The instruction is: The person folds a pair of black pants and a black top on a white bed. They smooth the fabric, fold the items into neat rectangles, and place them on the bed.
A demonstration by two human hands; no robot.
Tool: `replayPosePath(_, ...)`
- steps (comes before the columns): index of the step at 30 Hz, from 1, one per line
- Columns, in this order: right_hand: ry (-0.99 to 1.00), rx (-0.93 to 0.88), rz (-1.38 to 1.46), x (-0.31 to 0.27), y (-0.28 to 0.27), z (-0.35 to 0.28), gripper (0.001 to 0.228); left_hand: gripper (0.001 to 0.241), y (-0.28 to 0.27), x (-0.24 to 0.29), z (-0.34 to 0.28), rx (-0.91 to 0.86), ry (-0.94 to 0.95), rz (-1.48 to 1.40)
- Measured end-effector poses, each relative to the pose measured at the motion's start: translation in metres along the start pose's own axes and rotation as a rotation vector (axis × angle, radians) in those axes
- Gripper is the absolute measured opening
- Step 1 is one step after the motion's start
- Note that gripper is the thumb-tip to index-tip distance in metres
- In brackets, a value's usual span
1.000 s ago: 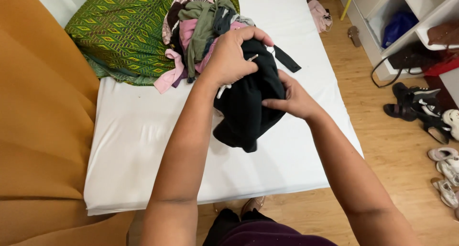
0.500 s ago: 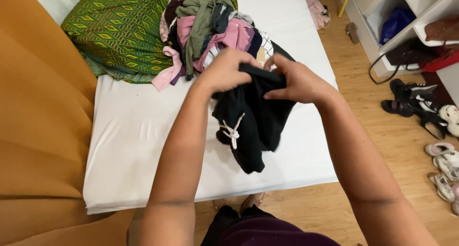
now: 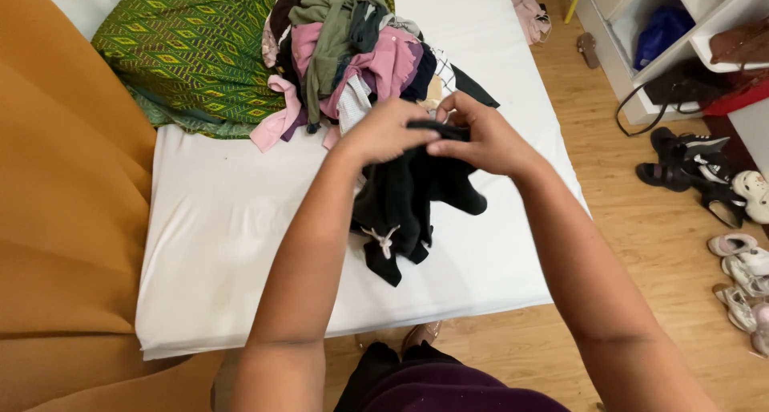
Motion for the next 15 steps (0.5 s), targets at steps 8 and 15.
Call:
replayPosePath(8,-0.04,0.045,0.176,0.051,-0.005,0.004,0.013,0.05,-0.003,0.03,-0.024,0.049,-0.126,0.003)
replayPosePath(15,-0.043,0.289,0.51,0.011,0.041,0.01,0.055,0.042,0.021,-0.059,0.002,0.19,-0.272,-0.44)
Point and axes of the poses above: each hand's wrist, its own z-axis towards the middle knuckle, its own y-axis out of the palm, x = y × z, the point moved 2 cm from there along z, towards the middle knuckle, and after that the axes turned 12 degrees about -x, right-handed, at the moved point
